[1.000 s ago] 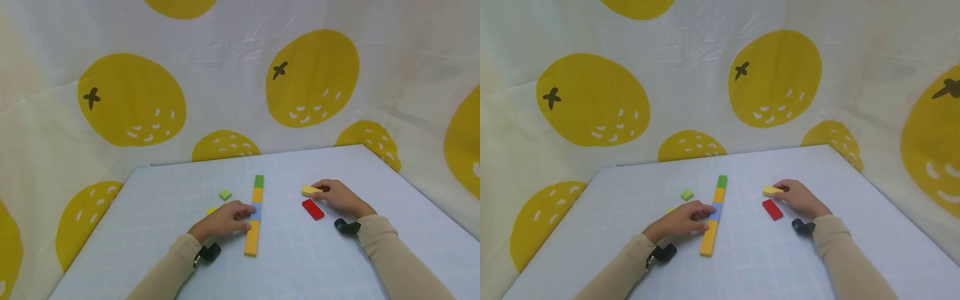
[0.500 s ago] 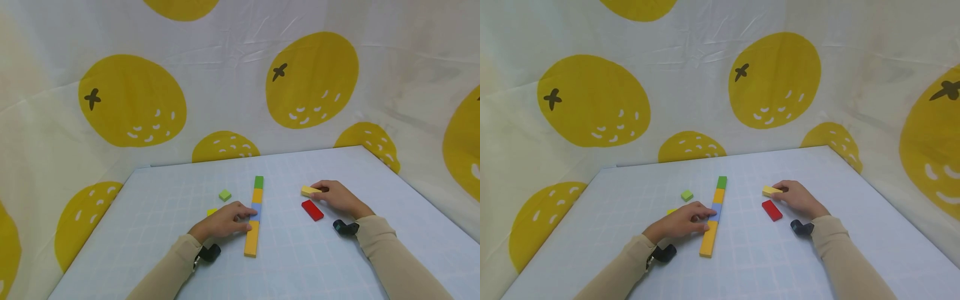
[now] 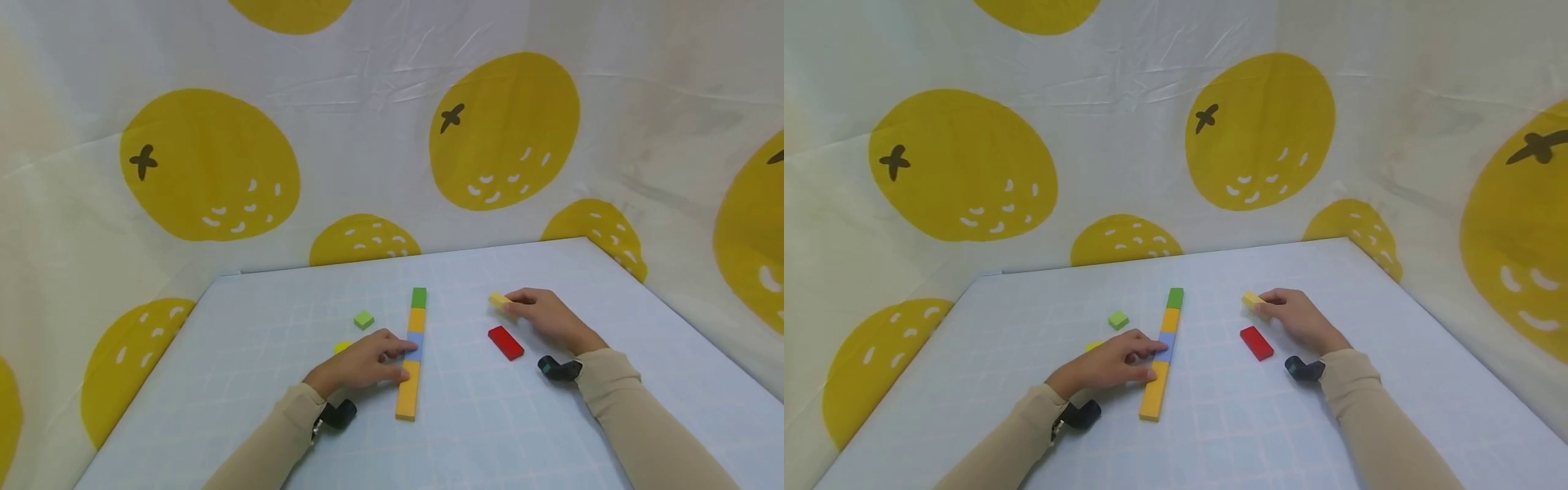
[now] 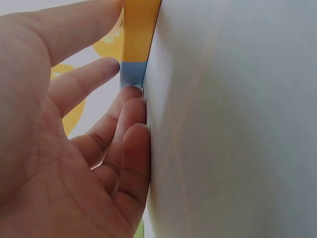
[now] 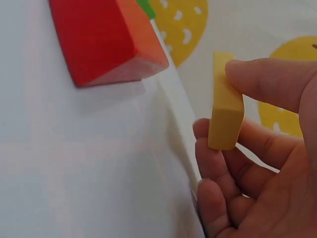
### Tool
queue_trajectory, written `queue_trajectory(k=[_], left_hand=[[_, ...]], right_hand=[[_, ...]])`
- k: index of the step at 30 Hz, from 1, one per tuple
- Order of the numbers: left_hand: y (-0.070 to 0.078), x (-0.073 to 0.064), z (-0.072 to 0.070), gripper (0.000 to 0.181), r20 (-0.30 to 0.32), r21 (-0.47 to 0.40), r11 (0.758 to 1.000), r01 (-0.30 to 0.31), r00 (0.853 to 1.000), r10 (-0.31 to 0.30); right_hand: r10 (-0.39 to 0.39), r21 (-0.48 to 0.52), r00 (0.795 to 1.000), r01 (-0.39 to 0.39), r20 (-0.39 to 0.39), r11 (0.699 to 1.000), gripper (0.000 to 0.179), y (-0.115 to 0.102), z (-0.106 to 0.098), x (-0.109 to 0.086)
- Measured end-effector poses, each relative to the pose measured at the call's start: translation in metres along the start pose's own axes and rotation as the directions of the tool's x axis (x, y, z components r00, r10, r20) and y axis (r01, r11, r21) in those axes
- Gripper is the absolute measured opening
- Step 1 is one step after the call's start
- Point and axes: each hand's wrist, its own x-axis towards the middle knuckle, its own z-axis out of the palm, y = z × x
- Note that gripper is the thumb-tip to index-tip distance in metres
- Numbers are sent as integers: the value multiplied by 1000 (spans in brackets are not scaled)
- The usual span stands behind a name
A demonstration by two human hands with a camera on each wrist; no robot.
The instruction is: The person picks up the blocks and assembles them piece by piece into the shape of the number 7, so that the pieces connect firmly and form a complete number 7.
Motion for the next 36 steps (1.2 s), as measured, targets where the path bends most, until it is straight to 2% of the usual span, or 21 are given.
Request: queue_trajectory(k=[11,20,26,36], left_hand=[[-7,-1,0,56,10,26,1000,-7,1000,7],[-3,1,-1,56,21,38,999,17,1000,-18],[0,5,1,56,27,50,998,37,999,-39],[0,4,1,57,30,54,996,71,997,-73]], right_hand=[[-63,79,998,61,24,995,49,-39,13,15],[-97,199,993,83,61,976,47,-46,20,25],[-125,217,990,108,66,970,43,-49,27,37],[-73,221,994,53,82,974,45,-67,40,65]])
